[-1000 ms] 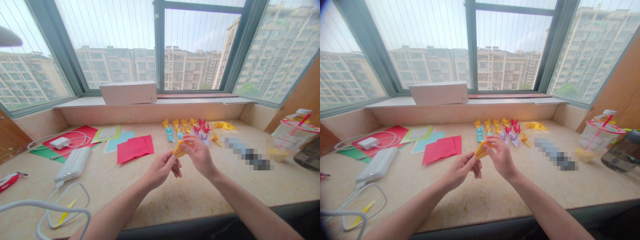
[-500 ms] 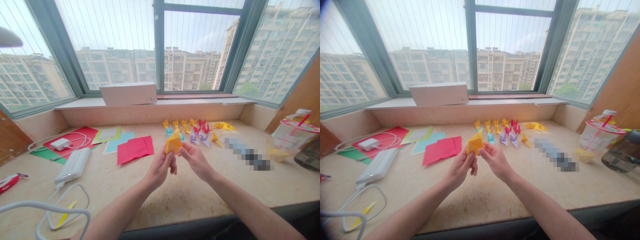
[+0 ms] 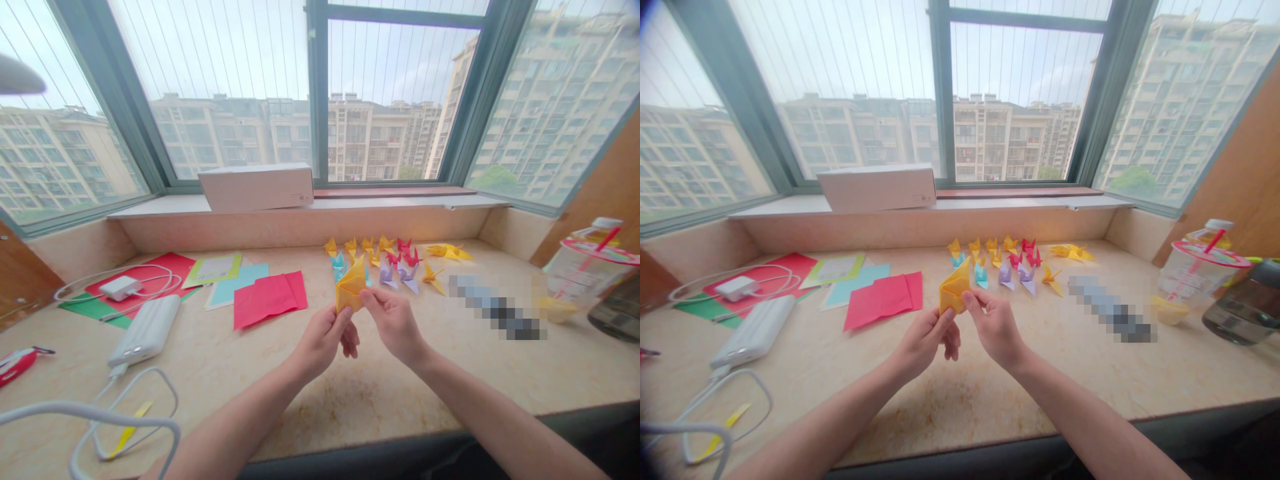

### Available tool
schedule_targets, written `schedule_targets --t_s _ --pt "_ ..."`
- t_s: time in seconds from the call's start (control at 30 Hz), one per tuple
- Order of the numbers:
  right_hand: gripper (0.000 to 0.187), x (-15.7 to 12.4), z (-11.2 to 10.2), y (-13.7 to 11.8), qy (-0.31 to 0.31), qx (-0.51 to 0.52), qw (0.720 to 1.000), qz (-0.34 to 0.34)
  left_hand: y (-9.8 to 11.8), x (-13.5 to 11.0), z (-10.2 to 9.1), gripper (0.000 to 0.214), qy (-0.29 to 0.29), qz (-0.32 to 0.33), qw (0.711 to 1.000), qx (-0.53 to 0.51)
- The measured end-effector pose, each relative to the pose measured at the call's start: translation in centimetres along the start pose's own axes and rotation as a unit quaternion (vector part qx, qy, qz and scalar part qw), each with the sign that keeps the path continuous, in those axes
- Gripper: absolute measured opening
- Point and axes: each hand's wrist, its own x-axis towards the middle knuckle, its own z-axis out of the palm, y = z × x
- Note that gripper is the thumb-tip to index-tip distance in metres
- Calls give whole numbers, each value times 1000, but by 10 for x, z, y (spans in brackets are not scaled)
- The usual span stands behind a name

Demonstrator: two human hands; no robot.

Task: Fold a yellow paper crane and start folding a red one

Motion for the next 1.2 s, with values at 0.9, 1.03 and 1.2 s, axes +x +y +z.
schedule_targets --t_s 0.9,1.03,1.2 --pt "25 3 0 -1 29 36 998 39 -3 -2 4 45 -27 -5 1000 6" --pt "22 3 -3 0 39 41 998 18 0 -4 4 45 -47 -20 999 -1" --pt "28 4 -6 0 -15 64 998 26 5 -7 2 45 -75 -24 997 10"
